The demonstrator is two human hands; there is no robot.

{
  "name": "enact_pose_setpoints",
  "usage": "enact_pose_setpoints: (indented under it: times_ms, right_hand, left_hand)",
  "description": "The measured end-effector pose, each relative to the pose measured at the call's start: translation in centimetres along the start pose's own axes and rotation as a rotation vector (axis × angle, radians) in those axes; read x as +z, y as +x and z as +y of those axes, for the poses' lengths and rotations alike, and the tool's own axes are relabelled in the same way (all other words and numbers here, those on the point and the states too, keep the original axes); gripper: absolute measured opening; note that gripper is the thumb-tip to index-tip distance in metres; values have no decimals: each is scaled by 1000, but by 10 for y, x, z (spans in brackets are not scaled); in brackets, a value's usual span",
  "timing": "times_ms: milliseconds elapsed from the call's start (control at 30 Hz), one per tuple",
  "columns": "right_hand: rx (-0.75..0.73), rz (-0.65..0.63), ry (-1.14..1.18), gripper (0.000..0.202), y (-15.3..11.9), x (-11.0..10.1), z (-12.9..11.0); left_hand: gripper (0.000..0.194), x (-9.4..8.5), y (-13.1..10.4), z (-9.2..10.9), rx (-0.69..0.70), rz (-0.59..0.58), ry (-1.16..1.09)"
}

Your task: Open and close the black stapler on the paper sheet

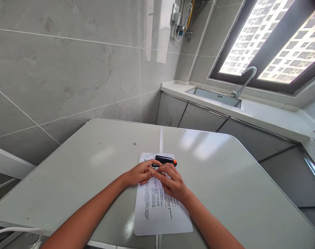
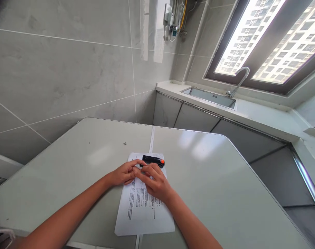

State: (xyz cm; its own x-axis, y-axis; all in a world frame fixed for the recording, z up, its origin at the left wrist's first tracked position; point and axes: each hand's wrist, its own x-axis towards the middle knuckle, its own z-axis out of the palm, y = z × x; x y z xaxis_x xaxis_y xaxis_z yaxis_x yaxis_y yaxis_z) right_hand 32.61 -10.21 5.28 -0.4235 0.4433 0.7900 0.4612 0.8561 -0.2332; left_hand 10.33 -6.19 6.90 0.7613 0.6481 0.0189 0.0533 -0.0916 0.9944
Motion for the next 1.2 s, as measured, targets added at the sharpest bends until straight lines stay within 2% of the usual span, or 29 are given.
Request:
enact_pose_setpoints:
  times_ms: [33,100,167,233,300,367,500,733,933,1033,1200]
  right_hand:
    - [46,54,-25,58,-2,-2,5]
    - [175,172,-102,52,-6,-10,19]
    - [341,263,-188,39,-9,-24,38]
    - [502,304,-240,24,-13,-38,60]
    - [649,299,-229,18,-20,-50,80]
    - [778,274,-186,21,-29,-56,96]
    - [946,162,-200,27,-46,-55,115]
    - [881,-32,-313,31,-58,-47,129]
    - [826,-96,-396,39,-62,-41,132]
    - [811,-34,-376,43,-60,-42,130]
    - [766,173,-259,26,-42,-35,103]
  left_hand:
    - [43,-2,0,0,26,125,95]
    - [30,-12,-1,-2,70,457,364]
    - [28,-28,-1,-8,72,734,647]
    - [30,-49,1,-19,74,835,804]
    - [34,-68,3,-33,81,850,897]
    - [40,-82,5,-45,8,833,931]
    - [42,-89,6,-57,-166,718,1086]
    - [25,-81,3,-47,-113,702,1140]
    - [31,-75,6,-48,-74,678,1138]
    - [30,-73,5,-46,-83,666,1128]
    - [25,-71,2,-39,-24,682,1000]
